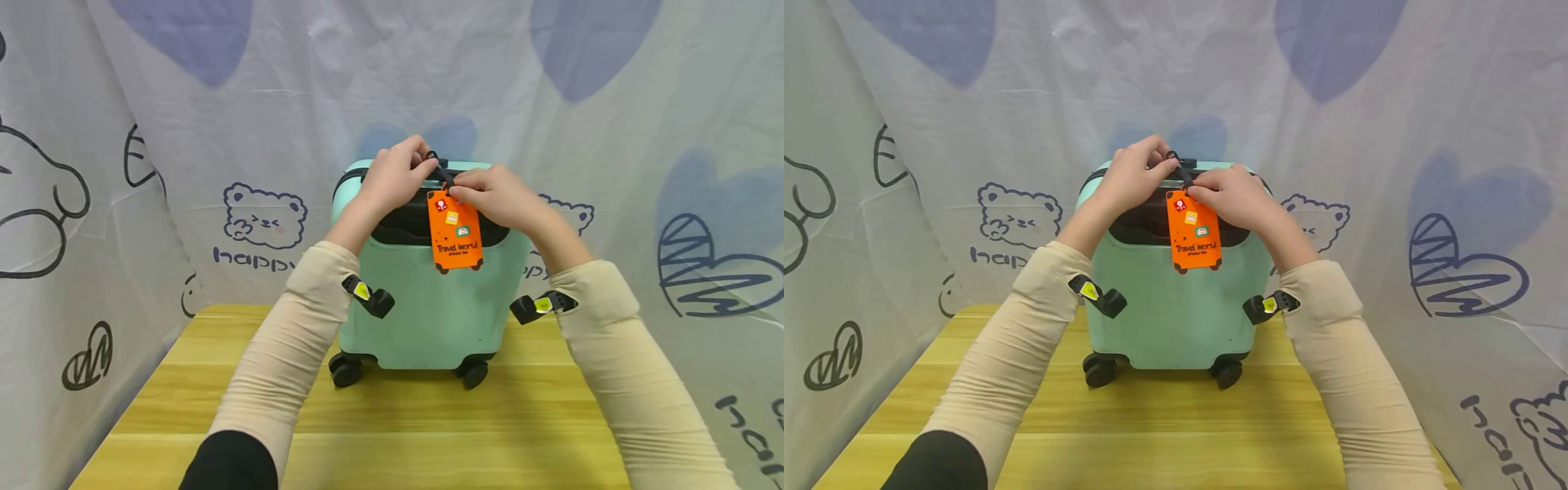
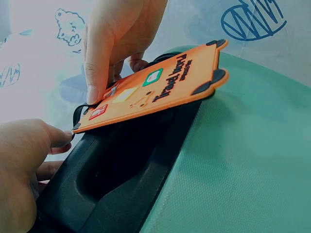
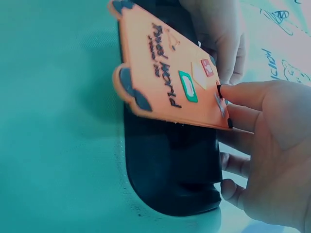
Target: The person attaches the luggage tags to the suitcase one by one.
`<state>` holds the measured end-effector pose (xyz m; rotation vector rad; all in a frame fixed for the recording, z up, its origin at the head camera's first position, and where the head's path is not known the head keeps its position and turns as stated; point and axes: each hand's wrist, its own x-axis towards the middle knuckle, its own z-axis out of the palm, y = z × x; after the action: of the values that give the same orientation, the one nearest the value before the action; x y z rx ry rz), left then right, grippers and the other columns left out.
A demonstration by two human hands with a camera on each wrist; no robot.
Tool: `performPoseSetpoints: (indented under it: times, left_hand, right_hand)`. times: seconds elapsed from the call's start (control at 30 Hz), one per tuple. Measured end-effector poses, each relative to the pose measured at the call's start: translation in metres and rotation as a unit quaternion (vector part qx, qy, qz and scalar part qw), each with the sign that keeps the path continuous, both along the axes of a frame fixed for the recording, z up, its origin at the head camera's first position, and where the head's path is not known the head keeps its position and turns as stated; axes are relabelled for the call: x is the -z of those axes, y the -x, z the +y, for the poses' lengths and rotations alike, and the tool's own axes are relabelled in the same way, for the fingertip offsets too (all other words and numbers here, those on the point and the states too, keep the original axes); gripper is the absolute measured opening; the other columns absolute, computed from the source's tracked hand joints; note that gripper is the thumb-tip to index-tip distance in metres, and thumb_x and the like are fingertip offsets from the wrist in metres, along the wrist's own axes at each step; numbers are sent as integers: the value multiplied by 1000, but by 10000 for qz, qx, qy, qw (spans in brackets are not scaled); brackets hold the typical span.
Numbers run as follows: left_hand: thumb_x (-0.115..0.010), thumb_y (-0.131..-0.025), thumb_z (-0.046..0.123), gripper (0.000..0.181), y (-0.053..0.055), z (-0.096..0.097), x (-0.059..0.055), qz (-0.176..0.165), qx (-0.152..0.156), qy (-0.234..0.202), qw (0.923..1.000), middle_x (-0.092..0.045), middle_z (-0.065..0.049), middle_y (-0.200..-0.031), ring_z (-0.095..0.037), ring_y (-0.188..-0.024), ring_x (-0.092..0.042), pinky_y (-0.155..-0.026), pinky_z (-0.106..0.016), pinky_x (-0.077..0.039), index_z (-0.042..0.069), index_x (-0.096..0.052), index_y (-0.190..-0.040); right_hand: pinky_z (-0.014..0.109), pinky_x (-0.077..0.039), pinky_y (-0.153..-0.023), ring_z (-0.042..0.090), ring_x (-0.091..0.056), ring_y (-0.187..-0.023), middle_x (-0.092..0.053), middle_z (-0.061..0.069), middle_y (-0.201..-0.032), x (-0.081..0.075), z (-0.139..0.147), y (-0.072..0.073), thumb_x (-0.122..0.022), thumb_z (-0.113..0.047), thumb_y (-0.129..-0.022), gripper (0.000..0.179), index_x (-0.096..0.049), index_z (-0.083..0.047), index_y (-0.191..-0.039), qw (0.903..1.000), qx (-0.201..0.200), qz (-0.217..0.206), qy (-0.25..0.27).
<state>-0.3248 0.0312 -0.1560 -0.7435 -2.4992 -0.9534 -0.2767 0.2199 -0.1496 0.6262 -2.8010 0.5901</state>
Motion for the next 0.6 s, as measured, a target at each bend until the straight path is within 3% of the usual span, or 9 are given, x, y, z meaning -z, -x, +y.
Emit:
performPoseSetpoints:
  times: [0.1,0.17,0.3,0.5,0.6]
  left_hand:
    - [-50,-101,36,22,0,0,0,44,46,-55,10000,-64,-2,-96,-19,-76,-55,-66,-28,-41,16,-53,-107]
    - [-50,-101,36,21,1,-1,0,47,59,-106,9999,-63,-2,-92,-19,-73,-54,-64,-28,-40,16,-53,-107]
    - [-50,-102,35,21,1,-2,-3,-14,14,-144,9999,-60,-3,-86,-20,-69,-52,-62,-27,-39,15,-53,-109]
    - [-50,-102,35,21,2,-3,-7,-135,-223,-53,9996,-59,-3,-85,-20,-68,-53,-60,-26,-41,17,-54,-112]
    - [-50,-101,34,20,4,-4,-8,-208,-201,-61,9996,-63,-3,-90,-20,-72,-57,-64,-27,-44,18,-53,-112]
  right_hand:
    - [53,-32,-102,38,-40,-123,-52,17,-142,-3,-3,-2,-46,-27,-104,38,-63,-3,-129,9993,198,14,-331]
    - [55,-30,-101,39,-34,-125,-49,17,-144,-4,-5,-2,-45,-29,-104,39,-63,-4,-129,9983,322,-2,-481]
    - [51,-33,-94,37,-35,-119,-51,16,-137,-5,-8,-1,-46,-28,-104,37,-66,-4,-123,9981,382,104,-477]
    - [37,-42,-76,30,-48,-94,-58,18,-106,-3,-15,3,-51,-25,-102,31,-69,-1,-111,9991,336,141,220]
    - [32,-44,-71,27,-51,-85,-61,17,-101,-3,-18,5,-54,-26,-101,29,-69,-3,-110,9973,475,109,547]
